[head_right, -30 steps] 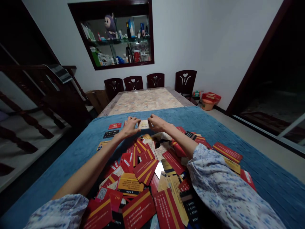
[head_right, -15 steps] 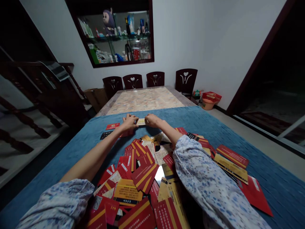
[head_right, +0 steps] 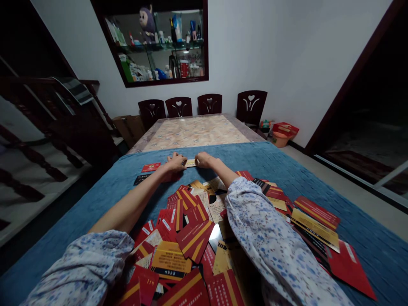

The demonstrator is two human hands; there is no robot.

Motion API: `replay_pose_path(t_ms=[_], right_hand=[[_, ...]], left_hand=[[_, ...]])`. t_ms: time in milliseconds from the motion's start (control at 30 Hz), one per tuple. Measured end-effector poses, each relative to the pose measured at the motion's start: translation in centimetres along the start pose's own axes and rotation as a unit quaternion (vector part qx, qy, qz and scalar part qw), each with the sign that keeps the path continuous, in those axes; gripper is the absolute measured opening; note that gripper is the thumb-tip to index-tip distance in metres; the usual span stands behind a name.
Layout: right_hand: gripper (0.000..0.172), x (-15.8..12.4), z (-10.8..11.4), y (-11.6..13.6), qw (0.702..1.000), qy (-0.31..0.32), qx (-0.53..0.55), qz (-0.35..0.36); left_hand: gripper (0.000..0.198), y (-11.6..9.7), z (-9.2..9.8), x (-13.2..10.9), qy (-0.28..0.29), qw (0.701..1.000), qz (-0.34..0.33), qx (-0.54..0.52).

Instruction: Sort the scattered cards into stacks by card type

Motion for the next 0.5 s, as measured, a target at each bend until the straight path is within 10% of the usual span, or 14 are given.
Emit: replay_pose_path(t_ms=[500], right_hand=[[0.032,0.41,-0.17,-0.14,1.000,0.021,0.020,-0.002]], left_hand=[[0.025,-0.66,-0.53,-0.18,0.032,0.999,0.005,0.031]])
Point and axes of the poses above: each hand's wrist, its own x-axis towards the middle knuckle, its own z-axis out of the back of the hand, y = z × x, the point moved 10 cm from there along x, towards the middle knuckle, and after that the axes turned 7 degrees about y, right-handed, at the moved point
